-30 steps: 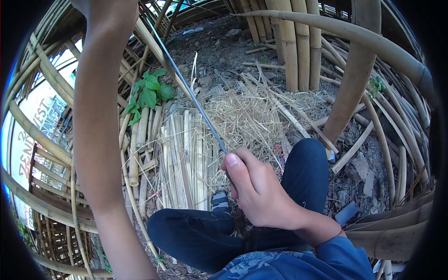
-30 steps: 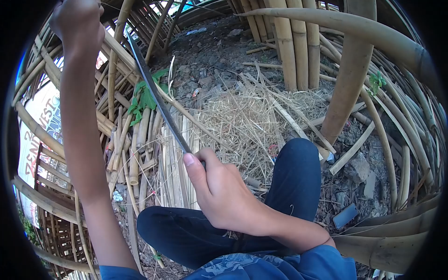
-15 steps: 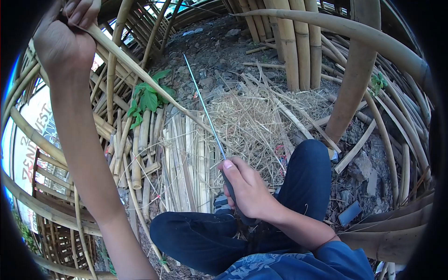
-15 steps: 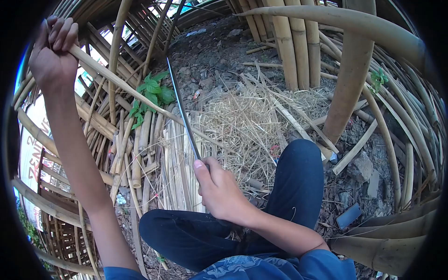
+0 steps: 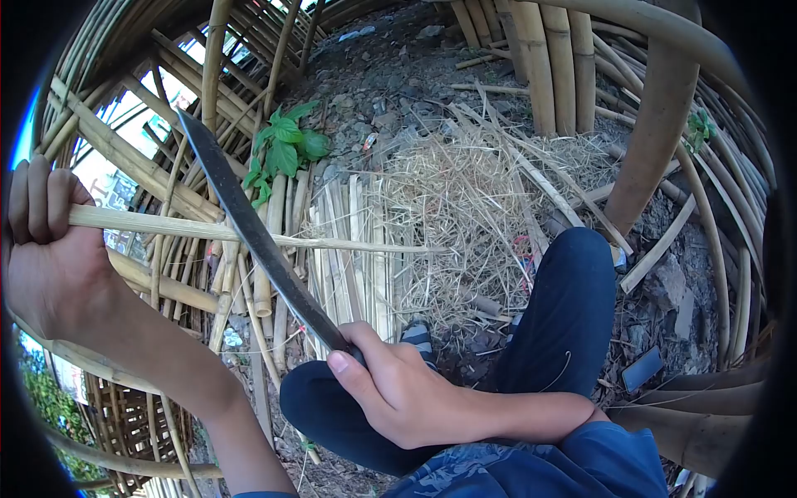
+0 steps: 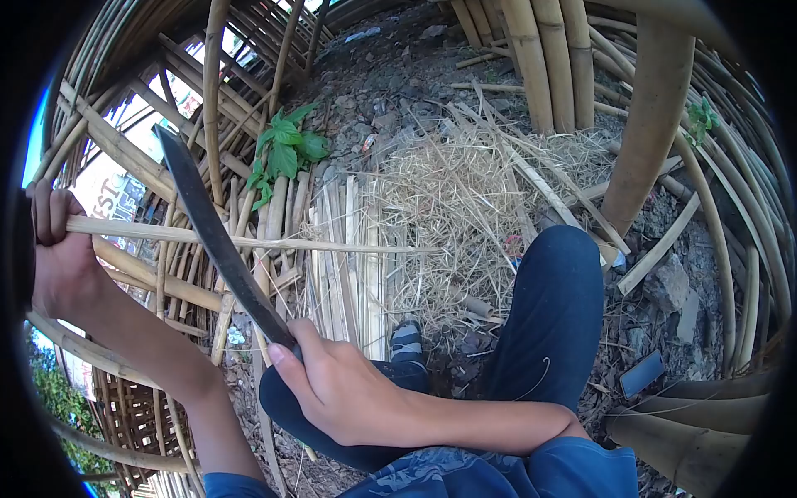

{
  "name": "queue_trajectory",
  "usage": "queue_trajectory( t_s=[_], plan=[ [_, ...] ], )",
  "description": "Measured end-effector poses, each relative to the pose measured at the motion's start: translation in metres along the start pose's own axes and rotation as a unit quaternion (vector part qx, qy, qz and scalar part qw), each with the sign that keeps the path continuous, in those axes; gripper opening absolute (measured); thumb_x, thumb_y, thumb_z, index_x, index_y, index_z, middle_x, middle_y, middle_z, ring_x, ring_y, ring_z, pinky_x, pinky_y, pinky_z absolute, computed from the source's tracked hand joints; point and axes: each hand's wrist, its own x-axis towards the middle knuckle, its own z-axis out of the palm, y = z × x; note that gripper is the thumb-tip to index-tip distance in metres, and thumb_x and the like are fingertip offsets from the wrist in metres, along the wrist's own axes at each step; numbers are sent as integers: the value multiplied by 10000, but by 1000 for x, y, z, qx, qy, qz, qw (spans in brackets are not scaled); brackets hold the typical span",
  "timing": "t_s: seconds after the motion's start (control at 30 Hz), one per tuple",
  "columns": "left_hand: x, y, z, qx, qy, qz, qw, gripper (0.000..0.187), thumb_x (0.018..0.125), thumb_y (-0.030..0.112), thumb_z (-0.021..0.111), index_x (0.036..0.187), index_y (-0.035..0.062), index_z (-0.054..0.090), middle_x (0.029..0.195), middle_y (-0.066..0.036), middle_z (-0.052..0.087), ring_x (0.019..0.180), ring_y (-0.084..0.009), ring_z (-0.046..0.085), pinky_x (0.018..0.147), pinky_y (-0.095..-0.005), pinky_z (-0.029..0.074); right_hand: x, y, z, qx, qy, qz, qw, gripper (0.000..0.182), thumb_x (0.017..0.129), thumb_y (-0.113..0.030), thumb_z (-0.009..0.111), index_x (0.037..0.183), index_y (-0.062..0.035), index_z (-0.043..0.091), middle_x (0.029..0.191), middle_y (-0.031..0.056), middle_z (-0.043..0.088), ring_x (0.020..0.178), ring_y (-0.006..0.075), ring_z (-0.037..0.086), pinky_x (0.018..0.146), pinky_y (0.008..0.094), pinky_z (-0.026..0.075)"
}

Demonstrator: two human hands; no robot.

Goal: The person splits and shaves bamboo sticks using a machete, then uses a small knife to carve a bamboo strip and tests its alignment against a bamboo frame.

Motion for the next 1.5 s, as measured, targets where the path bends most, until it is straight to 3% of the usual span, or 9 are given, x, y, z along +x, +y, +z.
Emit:
queue_trajectory(
  t_s=[0.03, 0.33, 0.4, 0.57, 0.63, 0.9, 1.2, 1.47, 1.5],
  plan=[
    [-2, 1, 0, 7, 10, 33, 999, 241, 896, 33, 498, 707, 52, 350, 625, 5, 231, 493, -86, 187, 466, -237, 185, -1, -4, 1, -13, -14, -33, 999, 332, 1055, -254, 402, 1147, 61, 455, 599, 128, 536, 542, 235, 578, 551, 388, 430],
    [-3, 15, -9, 3, 10, -9, 1000, 284, 856, 23, 509, 674, 95, 303, 626, 7, 204, 524, -96, 203, 474, -246, 173, 1, -12, -13, 30, -25, 99, 994, 344, 1065, -284, 364, 995, 29, 488, 552, 81, 502, 478, 210, 535, 508, 368, 433],
    [-3, 11, -7, 5, 3, -6, 1000, 287, 853, 22, 512, 671, 95, 303, 624, 8, 202, 523, -96, 202, 473, -245, 170, -3, -25, -13, -23, -37, -12, 999, 365, 1066, -293, 358, 988, 40, 485, 544, 92, 503, 463, 220, 524, 497, 374, 428],
    [-4, 12, -4, 21, 34, -19, 999, 289, 828, -1, 512, 667, 98, 293, 626, 7, 201, 524, -100, 197, 463, -252, 162, 7, 7, -19, -60, -20, 90, 994, 373, 1064, -293, 370, 1003, 54, 489, 540, 127, 507, 486, 272, 557, 507, 382, 424],
    [-11, 13, -3, 24, 33, -5, 999, 291, 829, -3, 512, 666, 98, 294, 625, 6, 198, 523, -100, 195, 462, -252, 161, 6, 1, -14, 3, -38, 100, 994, 371, 1062, -286, 365, 994, 67, 455, 552, 237, 542, 509, 442, 570, 514, 504, 433],
    [0, 8, -8, -24, 0, 10, 1000, 316, 851, -2, 523, 664, 93, 287, 625, 5, 194, 502, -97, 159, 456, -247, 153, 10, 22, -15, -33, 4, 113, 993, 349, 1062, -281, 381, 1001, 43, 496, 530, 129, 482, 470, 279, 535, 504, 414, 410],
    [2, 10, -30, 13, 44, 1, 999, 320, 856, 75, 499, 657, 113, 251, 633, -3, 194, 513, -111, 178, 459, -263, 151, -2, -27, -6, -17, -36, -4, 999, 335, 1055, -284, 415, 1021, 38, 503, 529, 155, 508, 494, 327, 575, 531, 436, 434],
    [4, 19, -34, 22, 35, -6, 999, 293, 828, 88, 504, 651, 107, 270, 629, -4, 193, 519, -121, 210, 465, -270, 150, 18, -12, -11, -30, -43, 72, 996, 374, 1056, -294, 399, 1001, 62, 499, 504, 136, 485, 450, 303, 546, 496, 426, 423],
    [4, 20, -36, -6, -11, -46, 999, 286, 823, 85, 502, 649, 102, 276, 626, -3, 194, 519, -123, 213, 465, -273, 152, 14, -24, -9, -40, -81, 72, 993, 421, 1055, -311, 385, 997, 99, 458, 564, 261, 551, 553, 459, 589, 530, 512, 450]
  ],
)
